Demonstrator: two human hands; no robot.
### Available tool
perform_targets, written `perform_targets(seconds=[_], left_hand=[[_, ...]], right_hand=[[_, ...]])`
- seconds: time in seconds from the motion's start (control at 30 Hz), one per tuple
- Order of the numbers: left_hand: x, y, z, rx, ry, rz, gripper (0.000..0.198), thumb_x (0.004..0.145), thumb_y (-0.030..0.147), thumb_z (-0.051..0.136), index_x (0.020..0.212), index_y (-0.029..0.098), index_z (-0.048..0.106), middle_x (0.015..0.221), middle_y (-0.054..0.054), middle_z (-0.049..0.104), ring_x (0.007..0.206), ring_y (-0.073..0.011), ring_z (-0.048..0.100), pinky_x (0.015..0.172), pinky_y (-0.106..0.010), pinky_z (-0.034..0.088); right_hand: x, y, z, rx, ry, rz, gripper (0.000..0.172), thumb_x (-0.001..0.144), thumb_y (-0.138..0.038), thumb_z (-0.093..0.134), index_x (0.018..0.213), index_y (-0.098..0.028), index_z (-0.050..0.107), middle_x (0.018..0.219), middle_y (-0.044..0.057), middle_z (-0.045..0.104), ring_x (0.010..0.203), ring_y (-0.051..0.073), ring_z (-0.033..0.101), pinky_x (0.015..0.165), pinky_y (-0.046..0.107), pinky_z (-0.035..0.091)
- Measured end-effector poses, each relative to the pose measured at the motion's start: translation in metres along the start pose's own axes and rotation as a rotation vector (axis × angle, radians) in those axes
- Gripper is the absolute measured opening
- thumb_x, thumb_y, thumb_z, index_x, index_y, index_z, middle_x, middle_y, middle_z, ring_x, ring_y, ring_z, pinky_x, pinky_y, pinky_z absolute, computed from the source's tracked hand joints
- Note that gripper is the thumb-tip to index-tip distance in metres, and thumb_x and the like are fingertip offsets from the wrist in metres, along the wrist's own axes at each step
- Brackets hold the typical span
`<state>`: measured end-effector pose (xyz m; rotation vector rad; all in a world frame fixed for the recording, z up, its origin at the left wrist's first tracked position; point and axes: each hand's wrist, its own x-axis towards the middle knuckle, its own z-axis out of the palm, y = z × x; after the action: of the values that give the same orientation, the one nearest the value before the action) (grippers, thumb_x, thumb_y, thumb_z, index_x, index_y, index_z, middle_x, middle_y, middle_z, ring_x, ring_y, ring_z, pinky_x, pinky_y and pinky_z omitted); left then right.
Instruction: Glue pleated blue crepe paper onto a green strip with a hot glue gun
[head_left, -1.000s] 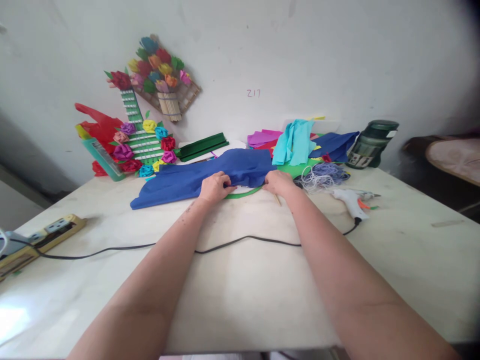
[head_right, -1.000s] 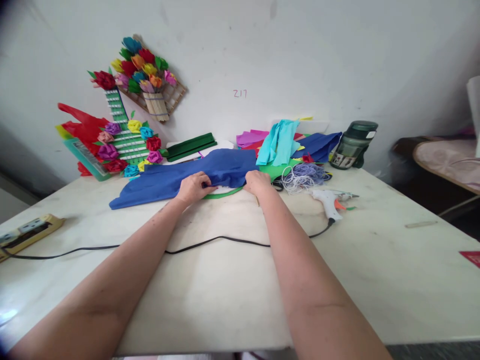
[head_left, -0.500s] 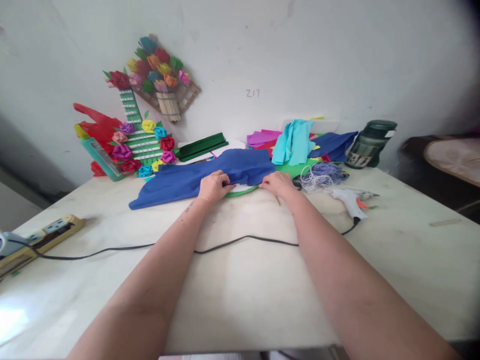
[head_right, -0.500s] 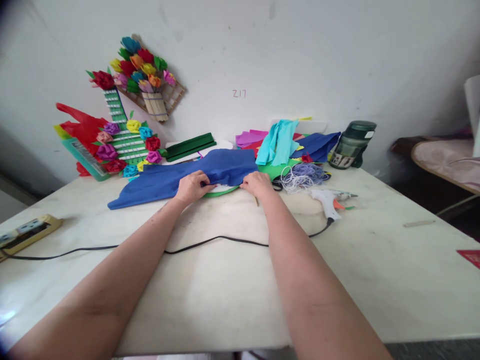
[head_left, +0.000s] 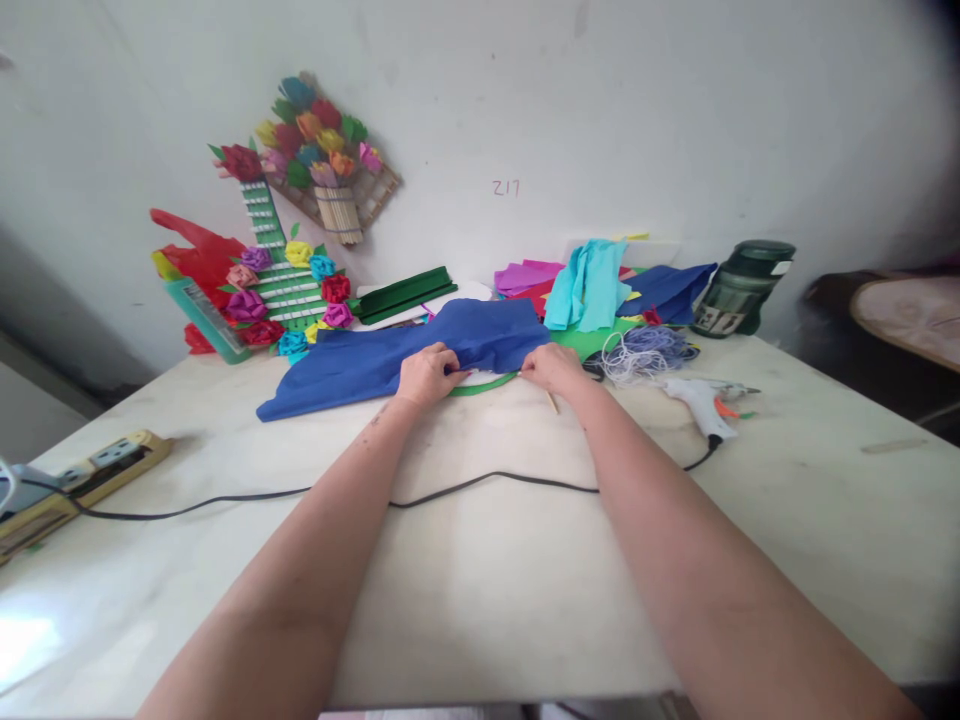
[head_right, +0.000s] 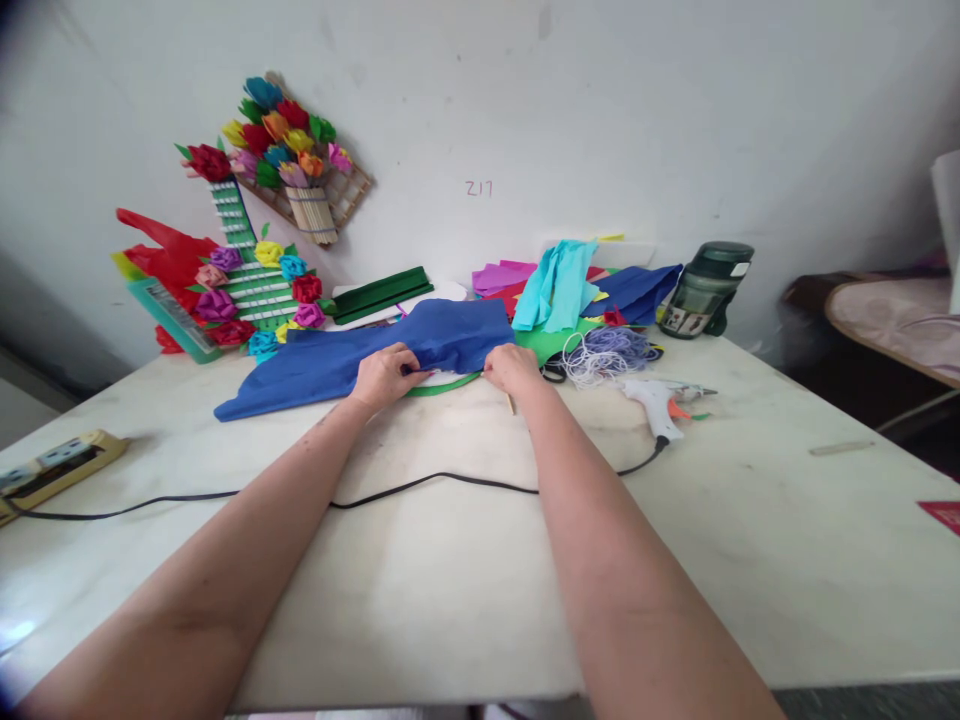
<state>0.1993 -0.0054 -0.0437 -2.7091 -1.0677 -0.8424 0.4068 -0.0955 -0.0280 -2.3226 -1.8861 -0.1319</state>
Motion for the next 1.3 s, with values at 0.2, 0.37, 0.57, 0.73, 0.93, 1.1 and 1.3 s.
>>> perform_targets(seconds=[0.2,0.37,0.57,0.73,0.93,1.1,1.3], left_hand=[[0.000,0.000,0.001,0.001,-0.005,-0.012,0.022,0.072,0.045,0.059,0.070,0.024,0.063,0.082,0.000,0.062,0.075,-0.0150,0.058,0.058,-0.024,0.037],[0.000,0.001,0.000,-0.003,-0.021,-0.036,0.021,0.072,0.045,0.059,0.072,0.024,0.063,0.083,0.000,0.063,0.077,-0.0156,0.058,0.059,-0.024,0.038],[-0.001,0.001,-0.001,-0.010,-0.005,-0.014,0.019,0.072,0.042,0.059,0.076,0.024,0.062,0.082,0.000,0.062,0.076,-0.0151,0.058,0.059,-0.024,0.037],[-0.002,0.001,-0.002,0.014,-0.012,0.027,0.018,0.075,0.041,0.057,0.082,0.024,0.061,0.082,0.000,0.061,0.077,-0.0150,0.057,0.058,-0.024,0.036],[-0.002,0.002,-0.002,0.056,-0.025,0.071,0.019,0.077,0.041,0.054,0.084,0.025,0.062,0.087,-0.001,0.060,0.080,-0.0161,0.057,0.059,-0.024,0.036],[-0.003,0.000,0.000,0.070,0.001,0.102,0.018,0.078,0.040,0.055,0.082,0.024,0.062,0.086,-0.001,0.059,0.080,-0.0157,0.056,0.057,-0.024,0.035],[-0.004,-0.002,0.003,0.076,0.070,0.182,0.017,0.079,0.038,0.054,0.077,0.024,0.062,0.095,-0.002,0.058,0.087,-0.0158,0.053,0.061,-0.024,0.037]], right_hand=[[-0.003,0.005,-0.029,0.136,-0.295,-0.020,0.016,0.068,-0.024,0.062,0.080,-0.019,0.072,0.075,0.002,0.070,0.067,0.014,0.061,0.058,0.021,0.041],[-0.001,-0.007,-0.031,0.291,-0.153,-0.149,0.017,0.071,-0.027,0.061,0.083,-0.021,0.071,0.074,-0.001,0.069,0.065,0.012,0.060,0.058,0.019,0.041],[0.001,-0.040,-0.004,0.066,0.114,-0.192,0.021,0.078,-0.032,0.053,0.089,-0.028,0.071,0.092,0.002,0.070,0.088,0.018,0.061,0.071,0.025,0.041],[-0.002,-0.053,0.010,-0.054,0.130,-0.199,0.027,0.085,-0.028,0.043,0.092,-0.027,0.069,0.088,0.007,0.069,0.084,0.021,0.062,0.071,0.029,0.041],[-0.001,-0.059,0.014,-0.053,0.127,-0.110,0.024,0.086,-0.030,0.044,0.104,-0.023,0.059,0.089,0.009,0.067,0.083,0.022,0.061,0.069,0.030,0.039],[-0.002,-0.057,0.018,-0.014,0.287,-0.125,0.026,0.083,-0.030,0.053,0.107,-0.020,0.052,0.101,0.010,0.060,0.088,0.022,0.056,0.067,0.029,0.038],[0.000,-0.051,0.026,-0.038,0.442,-0.257,0.014,0.077,-0.026,0.061,0.089,-0.020,0.058,0.097,0.008,0.056,0.092,0.022,0.048,0.067,0.031,0.036]])
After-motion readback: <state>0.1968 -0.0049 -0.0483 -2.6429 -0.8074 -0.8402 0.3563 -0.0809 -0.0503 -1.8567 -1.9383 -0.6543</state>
